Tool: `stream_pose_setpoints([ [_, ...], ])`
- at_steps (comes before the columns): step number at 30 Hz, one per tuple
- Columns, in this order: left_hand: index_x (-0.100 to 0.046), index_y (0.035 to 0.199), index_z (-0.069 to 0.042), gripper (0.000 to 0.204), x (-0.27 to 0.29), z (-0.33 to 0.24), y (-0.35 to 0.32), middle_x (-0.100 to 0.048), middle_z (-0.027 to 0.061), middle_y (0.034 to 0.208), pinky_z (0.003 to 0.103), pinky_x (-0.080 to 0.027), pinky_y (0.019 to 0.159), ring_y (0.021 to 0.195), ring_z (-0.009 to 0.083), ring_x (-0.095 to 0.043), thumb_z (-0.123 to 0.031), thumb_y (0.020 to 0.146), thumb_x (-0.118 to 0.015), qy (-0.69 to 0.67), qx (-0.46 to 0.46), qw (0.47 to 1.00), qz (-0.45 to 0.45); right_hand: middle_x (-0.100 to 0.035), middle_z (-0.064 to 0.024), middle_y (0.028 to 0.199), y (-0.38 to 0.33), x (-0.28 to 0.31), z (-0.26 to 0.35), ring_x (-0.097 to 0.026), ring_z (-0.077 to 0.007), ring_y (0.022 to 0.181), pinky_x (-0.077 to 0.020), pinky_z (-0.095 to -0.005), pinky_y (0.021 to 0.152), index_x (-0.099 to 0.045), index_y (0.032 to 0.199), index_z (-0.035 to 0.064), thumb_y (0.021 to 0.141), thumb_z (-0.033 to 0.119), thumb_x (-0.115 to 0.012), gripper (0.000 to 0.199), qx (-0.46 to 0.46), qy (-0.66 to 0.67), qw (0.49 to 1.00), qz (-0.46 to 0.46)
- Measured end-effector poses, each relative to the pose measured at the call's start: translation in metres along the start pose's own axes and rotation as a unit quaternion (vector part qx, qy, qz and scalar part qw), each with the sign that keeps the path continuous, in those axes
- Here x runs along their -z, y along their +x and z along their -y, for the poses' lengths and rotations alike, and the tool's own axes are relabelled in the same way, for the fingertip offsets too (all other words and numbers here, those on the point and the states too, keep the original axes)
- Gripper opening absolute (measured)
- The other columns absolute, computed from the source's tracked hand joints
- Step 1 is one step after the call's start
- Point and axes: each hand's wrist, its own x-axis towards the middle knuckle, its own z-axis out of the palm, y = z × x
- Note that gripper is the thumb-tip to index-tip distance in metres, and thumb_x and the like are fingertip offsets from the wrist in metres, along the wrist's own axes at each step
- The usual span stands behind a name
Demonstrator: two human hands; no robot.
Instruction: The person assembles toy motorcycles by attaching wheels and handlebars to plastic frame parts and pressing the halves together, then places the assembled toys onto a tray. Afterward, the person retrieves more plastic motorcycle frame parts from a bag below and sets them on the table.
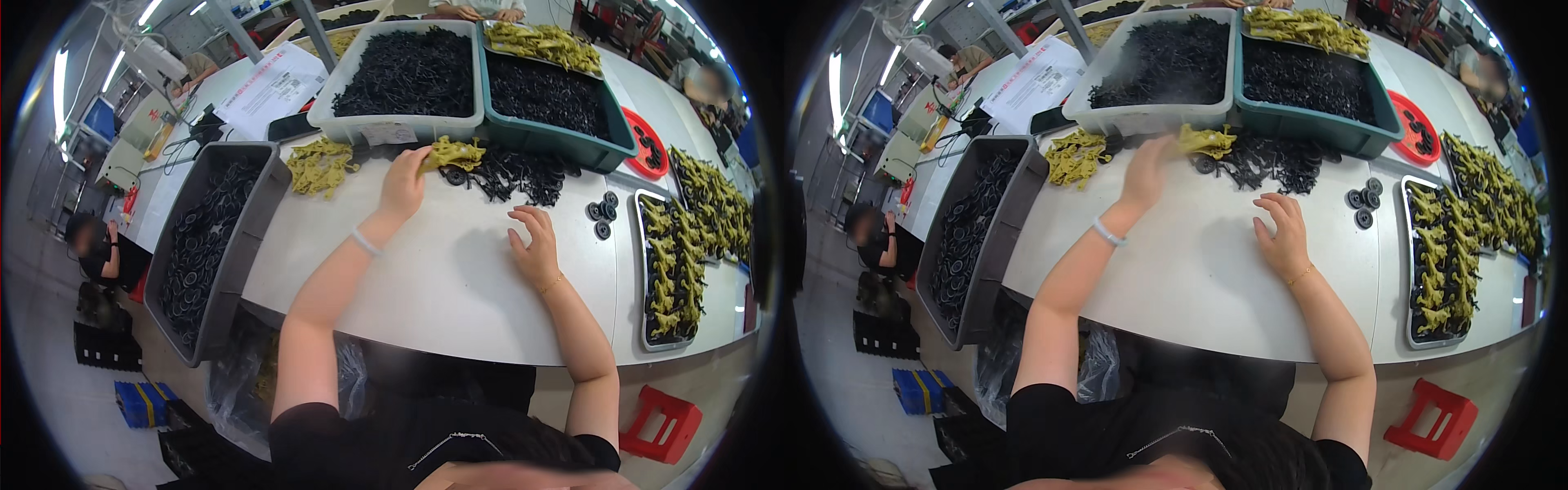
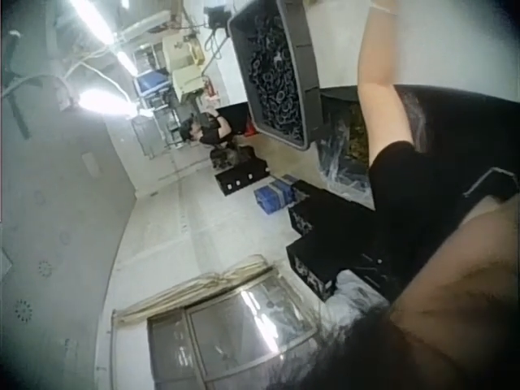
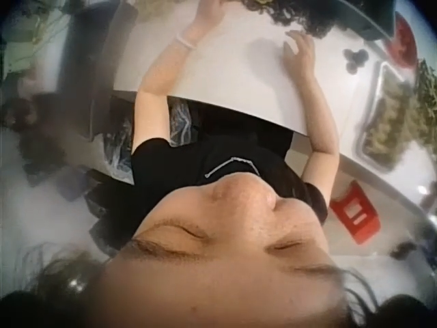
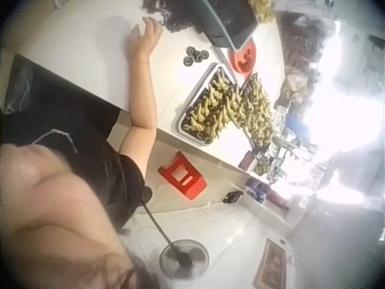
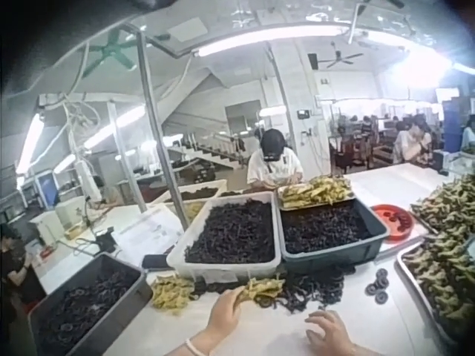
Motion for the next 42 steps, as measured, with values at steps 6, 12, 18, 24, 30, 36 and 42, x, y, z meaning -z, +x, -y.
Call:
stream_pose_setpoints([
  [6,-0.059,0.106,0.001,0.023,0.068,-0.027,-0.038,-0.064,0.0092,0.089,0.031,-0.047,0.075,0.08,0.0182,-0.061,-0.012,0.088,-0.055,-0.283,0.356,0.815,0.359,-0.059,-0.0098,0.107,-0.004,-0.005,0.008,-0.053,-0.0286,0.101,-0.0446,-0.036,0.088,-0.061,0.1,0.0056,0.074,0.003,-0.065,0.026,0.004,0.038,0.998,0.044],
  [12,-0.065,0.089,0.001,0.024,0.082,-0.027,-0.037,-0.064,0.0058,0.074,0.027,-0.048,0.072,0.071,0.0146,-0.06,-0.023,0.083,-0.065,-0.157,0.308,0.774,0.531,-0.06,-0.0092,0.105,-0.009,-0.009,0.002,-0.054,-0.0271,0.098,-0.0474,-0.0341,0.083,-0.062,0.098,0.0055,0.075,0.004,-0.064,0.023,-0.024,0.044,0.996,0.079],
  [18,-0.063,0.104,-0.01,0.031,0.024,-0.016,0.005,-0.058,0.0094,0.092,0.041,-0.045,0.075,0.089,0.0277,-0.057,-0.021,0.076,-0.064,0.154,0.025,0.958,0.239,-0.06,-0.0092,0.104,-0.006,-0.009,0.005,-0.056,-0.0244,0.094,-0.0503,-0.0317,0.074,-0.063,0.098,0.0056,0.077,0.005,-0.064,0.021,-0.094,0.09,0.986,0.108],
  [24,-0.058,0.116,-0.013,0.042,-0.049,0.017,0.024,-0.056,0.0087,0.095,0.041,-0.048,0.073,0.09,0.029,-0.058,0.0,0.076,-0.057,0.118,0.009,0.982,0.148,-0.061,-0.0087,0.101,-0.004,0.0,-0.007,-0.056,-0.0249,0.094,-0.0508,-0.0318,0.072,-0.063,0.098,0.0053,0.079,0.006,-0.063,0.019,-0.101,0.105,0.987,0.068],
  [30,-0.058,0.119,-0.008,0.045,-0.019,-0.004,0.045,-0.065,0.0106,0.104,0.031,-0.051,0.071,0.082,0.0205,-0.066,-0.001,0.075,-0.066,-0.049,0.151,0.974,0.162,-0.061,-0.0083,0.099,-0.009,-0.001,-0.016,-0.056,-0.0254,0.094,-0.0502,-0.0325,0.074,-0.063,0.095,0.0053,0.078,0.005,-0.064,0.017,-0.08,0.094,0.992,0.035],
  [36,-0.049,0.123,0.006,0.044,0.024,-0.057,0.046,-0.064,0.0115,0.104,0.027,-0.056,0.076,0.082,0.016,-0.066,-0.004,0.083,-0.065,-0.411,0.408,0.753,0.311,-0.061,-0.0083,0.1,-0.008,-0.001,-0.008,-0.056,-0.0232,0.093,-0.0481,-0.033,0.077,-0.06,0.11,0.009,0.077,0.007,-0.066,0.033,-0.104,0.117,0.987,-0.017],
  [42,-0.044,0.128,0.005,0.049,0.019,-0.072,0.007,-0.062,0.0137,0.105,0.026,-0.056,0.077,0.087,0.0158,-0.065,-0.005,0.084,-0.064,-0.429,0.474,0.672,0.373,-0.061,-0.0039,0.089,-0.004,0.0,-0.002,-0.057,-0.0175,0.077,-0.0472,-0.0286,0.07,-0.055,0.12,0.01,0.076,0.01,-0.071,0.046,-0.061,0.22,0.974,0.001],
])
